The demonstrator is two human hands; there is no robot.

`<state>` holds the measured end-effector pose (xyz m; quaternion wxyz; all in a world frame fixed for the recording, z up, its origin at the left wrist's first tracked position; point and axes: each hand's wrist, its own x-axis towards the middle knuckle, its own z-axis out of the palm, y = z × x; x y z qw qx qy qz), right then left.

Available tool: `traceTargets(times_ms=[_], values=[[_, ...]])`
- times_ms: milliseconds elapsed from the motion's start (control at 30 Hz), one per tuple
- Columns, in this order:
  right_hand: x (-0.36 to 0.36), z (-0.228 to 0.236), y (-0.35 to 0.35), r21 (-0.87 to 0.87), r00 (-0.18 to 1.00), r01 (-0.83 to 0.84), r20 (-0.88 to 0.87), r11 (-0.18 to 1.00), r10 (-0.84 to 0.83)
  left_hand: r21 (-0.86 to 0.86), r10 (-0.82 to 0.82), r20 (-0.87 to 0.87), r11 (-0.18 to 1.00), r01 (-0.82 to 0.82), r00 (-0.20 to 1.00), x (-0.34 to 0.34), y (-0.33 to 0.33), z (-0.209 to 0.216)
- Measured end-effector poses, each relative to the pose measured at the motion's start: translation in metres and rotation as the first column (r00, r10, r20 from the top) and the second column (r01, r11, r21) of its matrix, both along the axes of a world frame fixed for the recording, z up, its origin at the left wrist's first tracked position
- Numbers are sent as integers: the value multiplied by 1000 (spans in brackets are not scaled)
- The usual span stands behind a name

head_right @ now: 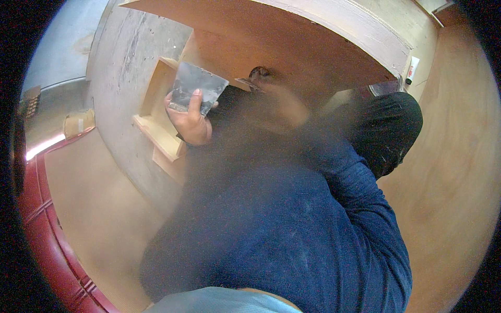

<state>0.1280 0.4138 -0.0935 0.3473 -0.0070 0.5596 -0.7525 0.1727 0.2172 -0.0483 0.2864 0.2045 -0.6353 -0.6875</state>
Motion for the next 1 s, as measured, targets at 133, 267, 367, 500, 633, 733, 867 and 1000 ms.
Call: traceTargets(times_ms=[133,267,367,500,633,733,867,1000], values=[[3,-1,1,442,429,333,-857,833,284,-170,18,72,985,-6,997,-2,-12,4],[6,7,0,466,274,345,-880,815,387,-283,53,108,959,-20,993,-2,0,17],[7,3,-5,465,206,406,-885,787,417,-388,-72,147,913,124,987,1,1,16],[8,-9,-8,436,151,464,-897,772,416,-288,-216,183,921,262,959,6,1,24],[11,-2,-10,419,194,433,-908,798,371,-436,-277,268,819,372,923,11,-6,34],[13,1,-9,490,230,396,-871,776,433,-429,-304,317,799,421,899,14,-10,37],[14,0,-10,486,277,388,-872,783,404,-340,-368,369,801,493,853,19,-15,33],[6,0,-11,529,279,382,-848,758,451,-386,-424,416,719,578,804,29,-32,20]])
